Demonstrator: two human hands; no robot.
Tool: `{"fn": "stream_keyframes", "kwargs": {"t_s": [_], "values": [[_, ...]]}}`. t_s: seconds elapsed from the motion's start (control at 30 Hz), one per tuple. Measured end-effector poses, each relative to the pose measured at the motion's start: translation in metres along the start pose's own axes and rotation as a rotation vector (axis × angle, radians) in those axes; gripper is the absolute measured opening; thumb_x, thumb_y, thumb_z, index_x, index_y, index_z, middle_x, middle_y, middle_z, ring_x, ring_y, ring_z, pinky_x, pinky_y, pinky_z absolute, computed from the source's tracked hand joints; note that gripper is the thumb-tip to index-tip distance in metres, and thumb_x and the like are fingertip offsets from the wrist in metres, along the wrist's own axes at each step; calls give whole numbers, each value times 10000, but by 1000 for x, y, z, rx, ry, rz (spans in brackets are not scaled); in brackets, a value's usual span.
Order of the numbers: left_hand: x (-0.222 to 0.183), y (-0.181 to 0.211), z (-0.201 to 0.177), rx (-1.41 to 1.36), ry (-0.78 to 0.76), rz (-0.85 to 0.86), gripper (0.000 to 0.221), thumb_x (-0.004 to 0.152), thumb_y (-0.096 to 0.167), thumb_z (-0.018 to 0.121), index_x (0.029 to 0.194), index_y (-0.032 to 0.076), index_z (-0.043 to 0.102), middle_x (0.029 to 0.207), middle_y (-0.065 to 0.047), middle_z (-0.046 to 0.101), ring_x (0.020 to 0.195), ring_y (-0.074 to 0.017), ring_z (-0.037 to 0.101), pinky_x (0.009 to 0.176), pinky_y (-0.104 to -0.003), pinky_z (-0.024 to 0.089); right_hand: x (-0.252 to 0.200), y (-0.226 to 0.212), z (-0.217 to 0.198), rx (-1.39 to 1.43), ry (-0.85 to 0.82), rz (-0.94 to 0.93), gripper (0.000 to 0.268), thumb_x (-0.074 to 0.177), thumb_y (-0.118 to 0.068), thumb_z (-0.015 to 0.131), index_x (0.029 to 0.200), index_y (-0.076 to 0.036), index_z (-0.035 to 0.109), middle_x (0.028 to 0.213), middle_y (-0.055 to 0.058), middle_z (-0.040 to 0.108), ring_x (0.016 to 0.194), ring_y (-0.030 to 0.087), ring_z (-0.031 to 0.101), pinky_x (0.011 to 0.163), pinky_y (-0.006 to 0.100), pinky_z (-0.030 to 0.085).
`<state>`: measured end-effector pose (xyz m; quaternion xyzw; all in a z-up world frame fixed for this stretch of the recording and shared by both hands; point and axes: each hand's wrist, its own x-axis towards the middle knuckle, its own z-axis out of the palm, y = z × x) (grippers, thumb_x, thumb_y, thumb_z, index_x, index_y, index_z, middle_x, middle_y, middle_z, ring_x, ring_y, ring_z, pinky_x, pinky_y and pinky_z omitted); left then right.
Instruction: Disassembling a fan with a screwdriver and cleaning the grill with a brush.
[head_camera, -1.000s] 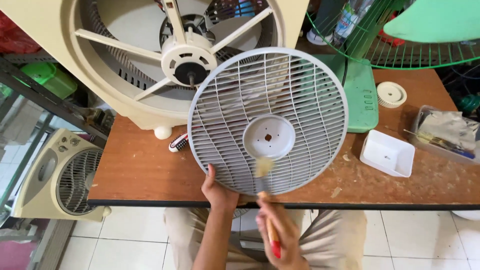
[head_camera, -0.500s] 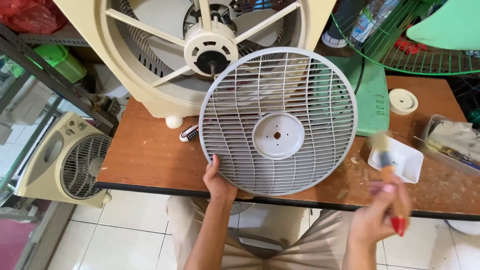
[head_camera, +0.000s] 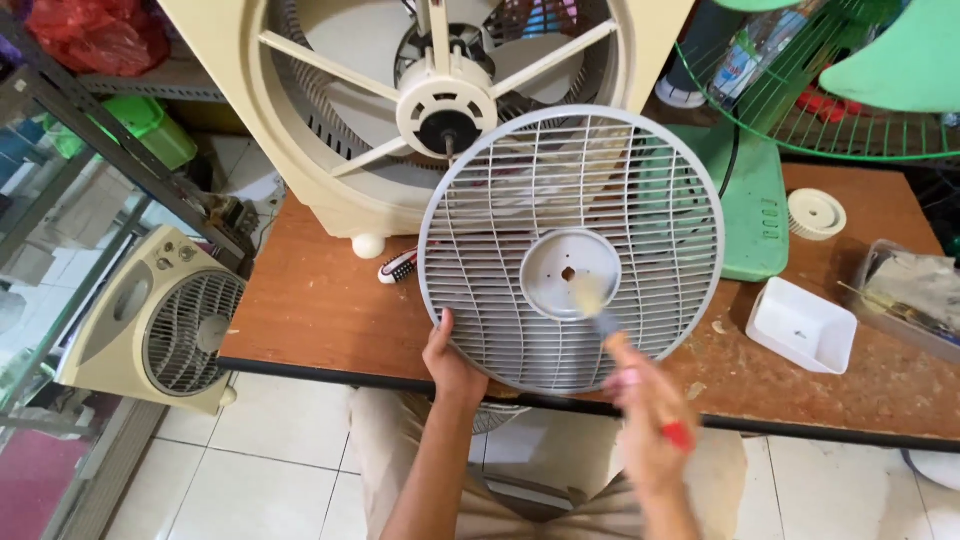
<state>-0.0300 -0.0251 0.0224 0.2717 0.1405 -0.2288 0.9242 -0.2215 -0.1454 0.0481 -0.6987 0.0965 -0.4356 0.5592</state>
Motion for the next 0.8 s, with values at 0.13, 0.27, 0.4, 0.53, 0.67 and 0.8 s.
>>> {"fn": "stream_keyframes", "kwargs": {"t_s": [0.13,0.27,0.4,0.53,0.67,0.8], "values": [[0,0,1,-1,21,-4,499,877,276,624,1296,5,616,1173,-177,691,1064,-372,643,944,-532,541,30,18,-57,-346,425,-220,174,1144,-52,523,1219,42,650,1038,195,682,781,222,637,746,333,552],[4,-4,-5,-28,80,-21,459,864,258,656,1257,22,631,1146,-161,694,1048,-370,647,929,-534,543,49,14,-63,-461,554,-404,258,1094,176,477,1321,105,577,1228,299,643,938,284,584,836,383,526],[0,-2,-6,-26,39,-30,464,877,282,641,1268,32,629,1145,-157,694,1057,-369,642,941,-535,537,46,-6,0,-528,271,-365,225,1088,-8,558,1301,-29,627,1306,139,694,1179,220,679,1025,300,560],[0,2,-2,-13,25,-34,506,877,274,620,1306,5,611,1196,-178,683,1102,-374,634,980,-526,528,34,-32,35,-205,-116,-128,307,1013,-39,563,1315,-31,624,1261,152,725,1103,210,728,975,289,624],[0,3,-3,-48,-6,-43,506,871,237,626,1319,4,609,1225,-161,678,1161,-351,620,1047,-508,508,27,-33,15,-2,-55,90,276,998,-48,553,1233,5,688,1014,138,768,798,164,693,685,244,609],[-7,5,3,34,46,-89,599,862,407,589,1361,76,578,1244,-160,655,1125,-369,608,977,-539,519,47,13,-49,-87,229,11,140,1071,-102,553,1114,-94,687,935,89,697,756,135,662,639,220,593]]}}
